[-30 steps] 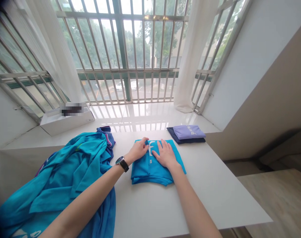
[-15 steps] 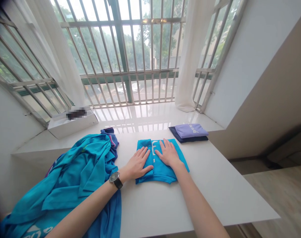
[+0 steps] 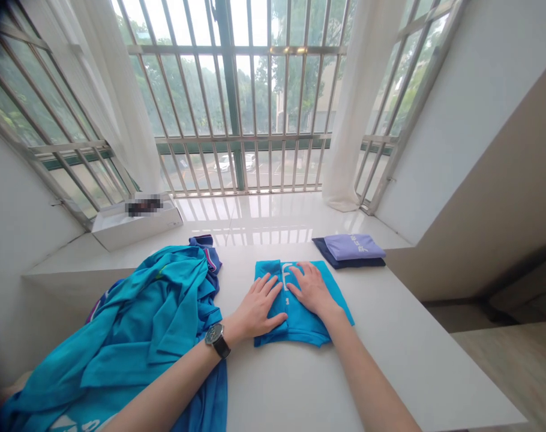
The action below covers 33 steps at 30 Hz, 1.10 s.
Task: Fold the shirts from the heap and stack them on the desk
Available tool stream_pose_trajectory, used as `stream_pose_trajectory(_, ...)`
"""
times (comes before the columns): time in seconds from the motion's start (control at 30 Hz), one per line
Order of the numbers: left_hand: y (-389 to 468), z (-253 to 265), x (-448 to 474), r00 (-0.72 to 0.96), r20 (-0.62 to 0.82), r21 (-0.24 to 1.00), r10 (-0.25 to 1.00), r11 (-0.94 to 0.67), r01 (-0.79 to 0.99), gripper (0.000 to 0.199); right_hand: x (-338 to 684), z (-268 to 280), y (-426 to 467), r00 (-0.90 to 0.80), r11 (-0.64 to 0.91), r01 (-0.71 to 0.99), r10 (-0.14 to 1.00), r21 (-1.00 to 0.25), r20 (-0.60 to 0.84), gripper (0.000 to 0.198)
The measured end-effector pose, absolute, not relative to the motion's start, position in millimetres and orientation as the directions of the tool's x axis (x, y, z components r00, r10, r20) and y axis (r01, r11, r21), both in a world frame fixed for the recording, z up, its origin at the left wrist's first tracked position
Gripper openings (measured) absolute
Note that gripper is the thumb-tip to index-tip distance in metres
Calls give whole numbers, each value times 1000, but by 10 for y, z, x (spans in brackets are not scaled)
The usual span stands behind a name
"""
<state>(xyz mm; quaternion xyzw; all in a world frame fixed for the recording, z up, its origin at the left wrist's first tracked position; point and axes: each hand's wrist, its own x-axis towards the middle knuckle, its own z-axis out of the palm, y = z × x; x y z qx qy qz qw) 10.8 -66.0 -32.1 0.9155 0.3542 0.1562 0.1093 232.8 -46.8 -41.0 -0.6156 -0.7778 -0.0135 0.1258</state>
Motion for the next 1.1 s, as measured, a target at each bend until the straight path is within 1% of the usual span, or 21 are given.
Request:
stream_pose_trajectory(0.07, -666, -309, 90, 733, 220, 298, 644, -760, 578, 67, 2322, -344, -479, -271, 305, 938, 942, -166, 198, 39)
stream_pose_trajectory(0.17, -630, -252, 49, 773, 192, 279, 605, -788, 548, 60, 2285, -278, -510, -255, 282, 941, 955, -188, 155, 36)
stream_pose_trajectory(0.23, -587, -179, 26, 792, 152, 269, 591, -796, 542, 54, 2234, -249, -551, -219, 236, 957, 969, -168, 111, 37)
stream_pose_trajectory(0.3, -549, -94, 15, 797, 120, 255, 591, -795, 551, 45, 2165, -212, -614, -194, 198, 971, 980, -132, 46, 39)
stream_pose_trajectory(0.37, -525, -28, 11, 796, 109, 231, 595, -794, 562, 38, 2094, -153, -691, -177, 175, 980, 984, -99, -20, 41)
stream_pose_trajectory(0.43, -516, -10, -1, 806, 126, 195, 578, -811, 551, 42, 2044, -71, -766, -168, 160, 982, 982, -96, -83, 40)
stream_pose_trajectory(0.53, -505, -84, -61, 818, 162, 154, 553, -833, 532, 63, 2041, 72, -823, -155, 130, 980, 974, -151, -168, 33)
stream_pose_trajectory(0.57, -497, -125, -89, 814, 166, 148, 557, -830, 538, 65, 2059, 115, -819, -154, 123, 977, 971, -174, -181, 32)
stream_pose_trajectory(0.63, -471, -204, -148, 801, 166, 137, 575, -818, 559, 61, 2105, 178, -774, -167, 130, 970, 971, -204, -174, 35)
stream_pose_trajectory(0.7, -433, -255, -196, 793, 179, 127, 582, -813, 568, 57, 2145, 193, -695, -194, 163, 959, 974, -230, -115, 36)
stream_pose_trajectory(0.83, -357, -261, -239, 805, 202, 135, 557, -830, 540, 55, 2163, 70, -558, -150, 187, 919, 980, -347, 132, 37)
stream_pose_trajectory(0.9, -336, -245, -244, 809, 211, 149, 548, -836, 528, 56, 2170, -25, -548, -167, 232, 886, 967, -401, 191, 34)
stream_pose_trajectory(0.93, -332, -237, -246, 808, 220, 153, 547, -837, 526, 55, 2179, -67, -558, -201, 261, 870, 962, -419, 183, 32)
stream_pose_trajectory(1.0, -334, -222, -254, 801, 246, 153, 546, -838, 524, 51, 2210, -120, -592, -275, 301, 844, 953, -445, 123, 29)
stream_pose_trajectory(1.1, -341, -202, -275, 789, 284, 139, 544, -838, 528, 39, 2259, -120, -637, -306, 287, 830, 951, -477, 41, 29)
